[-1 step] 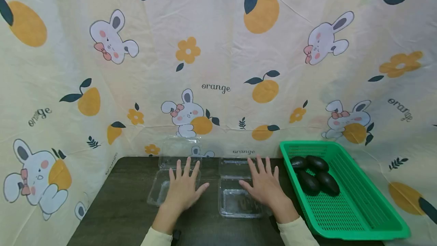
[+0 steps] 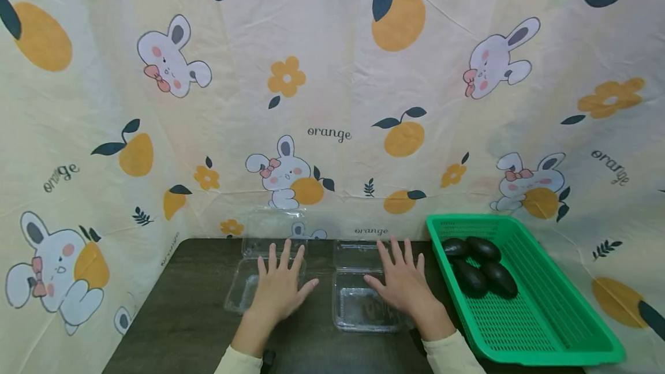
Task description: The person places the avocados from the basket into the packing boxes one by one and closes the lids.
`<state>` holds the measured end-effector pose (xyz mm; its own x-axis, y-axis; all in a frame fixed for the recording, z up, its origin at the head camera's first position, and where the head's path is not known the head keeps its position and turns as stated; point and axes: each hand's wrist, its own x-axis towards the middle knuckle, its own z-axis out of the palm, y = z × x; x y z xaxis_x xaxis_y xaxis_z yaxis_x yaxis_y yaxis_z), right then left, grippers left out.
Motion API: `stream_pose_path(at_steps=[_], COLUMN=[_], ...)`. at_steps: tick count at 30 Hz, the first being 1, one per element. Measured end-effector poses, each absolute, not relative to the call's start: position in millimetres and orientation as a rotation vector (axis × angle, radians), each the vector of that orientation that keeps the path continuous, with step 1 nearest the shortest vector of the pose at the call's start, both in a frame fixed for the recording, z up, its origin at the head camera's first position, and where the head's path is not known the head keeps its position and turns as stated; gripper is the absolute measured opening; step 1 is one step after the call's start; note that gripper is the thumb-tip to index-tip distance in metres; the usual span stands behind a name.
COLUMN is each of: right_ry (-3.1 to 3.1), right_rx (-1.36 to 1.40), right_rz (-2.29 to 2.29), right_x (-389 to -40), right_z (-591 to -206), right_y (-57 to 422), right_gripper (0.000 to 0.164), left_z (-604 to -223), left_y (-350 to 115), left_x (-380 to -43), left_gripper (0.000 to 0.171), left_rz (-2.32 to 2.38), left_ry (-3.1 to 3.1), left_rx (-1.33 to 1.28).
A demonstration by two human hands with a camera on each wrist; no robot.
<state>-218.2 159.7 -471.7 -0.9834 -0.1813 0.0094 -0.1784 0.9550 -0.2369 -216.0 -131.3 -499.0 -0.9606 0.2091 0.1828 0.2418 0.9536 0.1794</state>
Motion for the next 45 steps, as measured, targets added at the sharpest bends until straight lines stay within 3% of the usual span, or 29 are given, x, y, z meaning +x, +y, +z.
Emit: stream_pose_path(at_steps=[12, 29, 45], right_ry=[3.138, 3.282, 3.184], right_rx=[-0.334, -0.442, -0.518], right_rz=[-0.349, -0.235, -0.415], right_x=[-211, -196, -212], right_z=[-467, -425, -416], right_y=[169, 206, 260], right_gripper=[0.086, 0.086, 0.082], left_z=[-489, -464, -463], left_y=[-131, -145, -182], left_x=[-212, -202, -202], left_gripper=[0.082, 0.085, 0.083], left_rz=[-0.355, -0.340, -0.313], left_ry=[-2.936, -2.942, -2.905], left_rx=[-0.363, -0.391, -0.351])
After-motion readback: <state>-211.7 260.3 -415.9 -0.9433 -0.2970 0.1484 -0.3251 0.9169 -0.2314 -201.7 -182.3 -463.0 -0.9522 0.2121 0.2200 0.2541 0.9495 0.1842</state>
